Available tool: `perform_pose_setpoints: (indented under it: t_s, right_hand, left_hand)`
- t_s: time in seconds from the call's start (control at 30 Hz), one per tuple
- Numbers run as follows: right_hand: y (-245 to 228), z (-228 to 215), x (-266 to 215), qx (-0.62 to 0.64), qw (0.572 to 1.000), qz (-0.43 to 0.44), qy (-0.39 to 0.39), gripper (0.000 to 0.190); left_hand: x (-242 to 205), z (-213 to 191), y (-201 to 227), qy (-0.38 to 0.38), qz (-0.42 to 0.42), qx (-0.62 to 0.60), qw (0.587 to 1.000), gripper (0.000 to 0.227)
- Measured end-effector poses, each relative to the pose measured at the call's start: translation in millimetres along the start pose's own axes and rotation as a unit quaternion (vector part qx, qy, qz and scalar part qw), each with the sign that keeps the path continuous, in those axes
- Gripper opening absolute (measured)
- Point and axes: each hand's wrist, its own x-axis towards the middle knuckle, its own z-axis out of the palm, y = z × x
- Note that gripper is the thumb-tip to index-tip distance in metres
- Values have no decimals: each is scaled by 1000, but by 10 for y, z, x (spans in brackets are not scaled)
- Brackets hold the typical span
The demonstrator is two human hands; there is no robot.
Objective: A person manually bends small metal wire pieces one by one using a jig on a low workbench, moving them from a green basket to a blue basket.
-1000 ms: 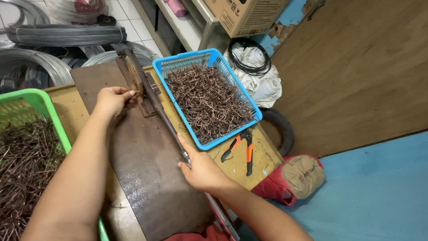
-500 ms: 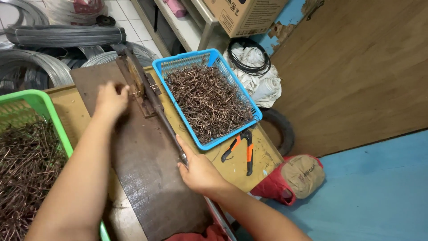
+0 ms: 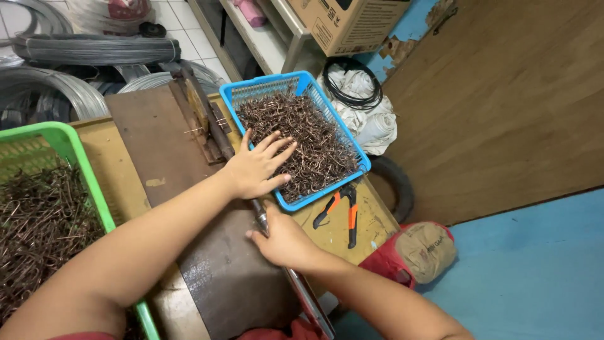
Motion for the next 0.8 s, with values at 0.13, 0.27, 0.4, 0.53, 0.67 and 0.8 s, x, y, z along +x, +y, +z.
perform_pose_setpoints:
  t_s: [0.13, 0.27, 0.4, 0.53, 0.67, 0.8]
  right_hand:
    - [4, -27, 35, 60, 997, 34, -23, 87]
    - [40, 69, 137, 49, 998, 42, 3, 79]
    - [260, 361, 305, 40, 997, 50, 37, 49]
    - [419, 516, 404, 64, 991, -47, 110, 44]
    - [33, 156, 197, 24, 998, 3, 56, 30]
    - [126, 255, 258, 11, 998, -3, 68, 28]
  left_hand:
    - [9, -12, -8, -24, 7, 28, 999, 82]
    - [34, -46, -9, -57, 4, 29, 998, 84]
    - [14, -118, 65, -115, -3, 46, 992, 84]
    - [19, 89, 4, -46, 13, 11, 999, 85]
    - [9, 101, -6, -74, 4, 19, 997, 84]
    - [14, 160, -28, -55, 2, 22, 998, 83]
